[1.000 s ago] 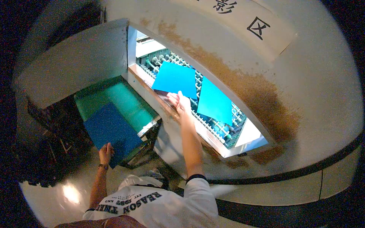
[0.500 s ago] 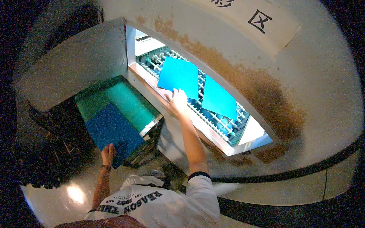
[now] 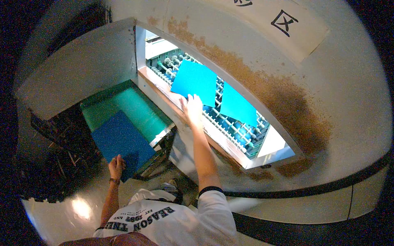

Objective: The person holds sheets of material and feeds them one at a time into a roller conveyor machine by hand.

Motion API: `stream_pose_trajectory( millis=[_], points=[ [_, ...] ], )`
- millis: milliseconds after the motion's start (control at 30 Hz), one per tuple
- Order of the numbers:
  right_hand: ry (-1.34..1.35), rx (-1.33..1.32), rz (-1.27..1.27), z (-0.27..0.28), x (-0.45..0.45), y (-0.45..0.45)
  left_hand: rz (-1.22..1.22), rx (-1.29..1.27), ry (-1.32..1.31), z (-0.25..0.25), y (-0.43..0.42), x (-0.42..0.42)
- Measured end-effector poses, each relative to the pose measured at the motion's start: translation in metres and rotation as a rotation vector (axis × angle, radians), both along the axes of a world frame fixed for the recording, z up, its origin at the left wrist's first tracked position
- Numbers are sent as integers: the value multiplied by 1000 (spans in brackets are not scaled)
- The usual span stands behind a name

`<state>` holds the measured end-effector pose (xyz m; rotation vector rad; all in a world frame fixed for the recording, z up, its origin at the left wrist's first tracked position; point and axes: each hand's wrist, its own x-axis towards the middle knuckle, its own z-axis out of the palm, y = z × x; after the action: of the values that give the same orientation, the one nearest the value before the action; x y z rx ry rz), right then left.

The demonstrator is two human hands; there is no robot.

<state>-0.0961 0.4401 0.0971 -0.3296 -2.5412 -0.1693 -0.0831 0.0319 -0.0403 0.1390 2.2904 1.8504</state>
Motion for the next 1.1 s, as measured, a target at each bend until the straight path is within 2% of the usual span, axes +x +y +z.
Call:
stream_pose_trajectory(
  millis=[33,100,133,200,300,367,500,567,600,633,667,733,767,800,867,900,967,1000,1067,1100],
  points=[
    [-1,0,-1,2,0,-3,-6,0,24,-1,0,0],
    [362,99,-169,5,-1,-10,-12,1,48,-3,-1,-1],
    [362,99,-169,8,0,-11,-9,-3,29,-4,-2,-1],
    [364,-281,-264,14,3,-13,-6,-6,10,-5,-2,-2],
    [261,-380,-269,2,-1,-6,37,44,-13,3,-1,-1],
    [283,-419,-260,-5,-1,-5,28,221,-45,19,-7,0],
    [276,-506,-223,-1,-1,-5,135,314,-54,17,-40,16],
    [289,-506,-197,-2,-2,-5,182,214,-143,9,-62,30],
    [407,-484,-74,-1,-1,-6,186,216,-145,1,-69,37],
    [519,-463,55,-1,-1,-8,183,107,-181,-8,-75,45],
    [514,-465,71,3,6,-22,186,-1,-217,-15,-79,50],
    [199,-834,76,12,33,-66,160,-69,-211,-23,-76,55],
    [173,-884,223,3,45,-85,118,-146,-216,-27,-75,64],
    [136,-940,370,-11,59,-105,96,-163,-195,-27,-71,69],
    [-99,-1146,486,-57,78,-129,75,-248,-130,-17,-60,71],
    [-137,-1155,522,-67,88,-143,69,-318,-82,-8,-53,70],
    [-220,-1465,474,-77,105,-167,65,-345,-88,17,-49,69],
    [-247,-1476,495,-86,114,-174,95,-356,-101,12,-55,69],
    [-583,-1479,562,-98,128,-183,58,-248,-252,-3,-62,64],
    [-594,-1490,567,-101,135,-188,63,-201,-291,-4,-65,62]
  ],
)
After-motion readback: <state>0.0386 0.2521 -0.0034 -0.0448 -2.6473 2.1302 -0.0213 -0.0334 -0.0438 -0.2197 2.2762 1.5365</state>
